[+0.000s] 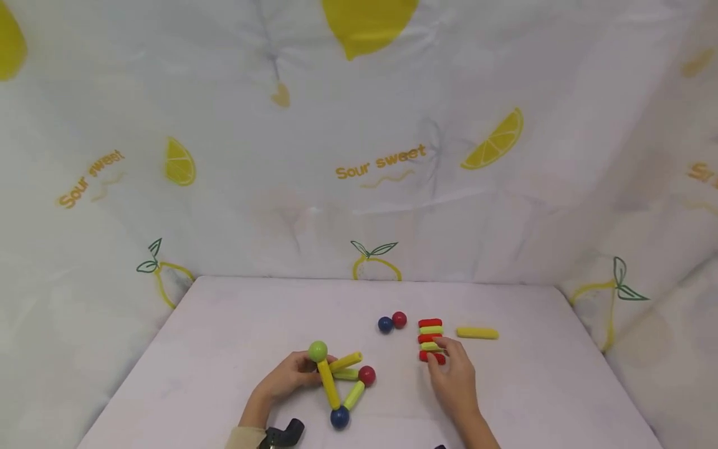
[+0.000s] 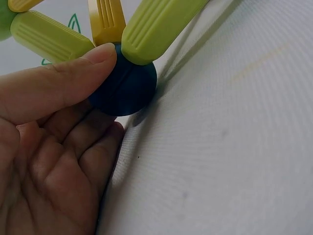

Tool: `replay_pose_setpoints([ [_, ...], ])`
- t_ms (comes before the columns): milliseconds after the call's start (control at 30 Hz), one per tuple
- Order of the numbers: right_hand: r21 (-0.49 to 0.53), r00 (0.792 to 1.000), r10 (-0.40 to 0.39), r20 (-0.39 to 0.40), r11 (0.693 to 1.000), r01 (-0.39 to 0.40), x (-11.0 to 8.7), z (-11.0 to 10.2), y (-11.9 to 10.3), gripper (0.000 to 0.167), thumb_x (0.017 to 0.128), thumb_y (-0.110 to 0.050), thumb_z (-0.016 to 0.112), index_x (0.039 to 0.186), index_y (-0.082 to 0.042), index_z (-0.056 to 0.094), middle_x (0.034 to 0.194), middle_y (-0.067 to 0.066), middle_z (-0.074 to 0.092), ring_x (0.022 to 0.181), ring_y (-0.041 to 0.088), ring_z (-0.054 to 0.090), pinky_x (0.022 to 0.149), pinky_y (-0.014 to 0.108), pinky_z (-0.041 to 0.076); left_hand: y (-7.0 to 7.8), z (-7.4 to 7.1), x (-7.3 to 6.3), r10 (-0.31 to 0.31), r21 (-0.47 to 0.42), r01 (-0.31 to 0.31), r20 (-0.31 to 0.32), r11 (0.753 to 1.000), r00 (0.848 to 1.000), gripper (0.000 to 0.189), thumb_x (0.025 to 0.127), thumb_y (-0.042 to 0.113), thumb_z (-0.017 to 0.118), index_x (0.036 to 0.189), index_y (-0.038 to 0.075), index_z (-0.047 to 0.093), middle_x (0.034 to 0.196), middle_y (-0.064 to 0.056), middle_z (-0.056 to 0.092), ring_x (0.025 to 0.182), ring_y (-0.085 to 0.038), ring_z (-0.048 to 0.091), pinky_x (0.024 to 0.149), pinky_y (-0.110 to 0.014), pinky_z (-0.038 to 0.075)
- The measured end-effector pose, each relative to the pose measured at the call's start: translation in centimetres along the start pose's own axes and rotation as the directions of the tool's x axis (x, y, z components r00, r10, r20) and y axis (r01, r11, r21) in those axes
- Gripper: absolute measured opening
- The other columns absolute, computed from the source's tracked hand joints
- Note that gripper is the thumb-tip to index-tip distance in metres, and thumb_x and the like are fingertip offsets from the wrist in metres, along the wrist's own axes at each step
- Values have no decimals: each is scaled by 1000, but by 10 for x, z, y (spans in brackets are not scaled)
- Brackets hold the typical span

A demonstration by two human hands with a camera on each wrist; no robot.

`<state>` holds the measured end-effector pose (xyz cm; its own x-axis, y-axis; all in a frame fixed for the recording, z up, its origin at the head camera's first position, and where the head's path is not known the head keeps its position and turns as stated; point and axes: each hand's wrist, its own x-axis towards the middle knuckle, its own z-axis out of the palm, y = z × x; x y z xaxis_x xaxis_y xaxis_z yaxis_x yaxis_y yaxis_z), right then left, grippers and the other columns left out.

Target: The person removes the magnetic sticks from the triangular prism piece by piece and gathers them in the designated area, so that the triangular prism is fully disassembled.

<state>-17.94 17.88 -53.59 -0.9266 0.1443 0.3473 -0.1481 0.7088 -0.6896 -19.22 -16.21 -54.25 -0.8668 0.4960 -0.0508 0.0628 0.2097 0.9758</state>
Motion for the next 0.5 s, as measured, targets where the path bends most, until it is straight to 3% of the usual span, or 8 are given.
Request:
replay_pose_setpoints([
  [200,199,979,-134,150,975,103,-17,21,-39,38,80,-3,72,116,-7,61,112,4,67,99,16,63,82,21,55,-3,4,-1,-11,-1,11,9,1000,1000,35,84,12,67,118,17,65,129,1,61,138,-25,38,115,-51,24],
  [367,374,918,-235,319,921,106,-18,33,-74,43,83,-6,70,124,-8,57,118,8,64,101,15,64,83,24,56,-1,4,-1,-3,2,3,7,1000,1000,35,84,12,67,118,18,65,129,2,61,138,-25,37,115,-50,24],
  [500,415,871,-342,352,892,182,-11,38,-89,36,88,-10,67,123,-9,59,114,9,66,94,13,65,81,28,57,1,1,-1,11,28,-11,-5,1000,1000,34,84,13,67,118,19,65,127,3,62,136,-22,40,115,-49,27],
])
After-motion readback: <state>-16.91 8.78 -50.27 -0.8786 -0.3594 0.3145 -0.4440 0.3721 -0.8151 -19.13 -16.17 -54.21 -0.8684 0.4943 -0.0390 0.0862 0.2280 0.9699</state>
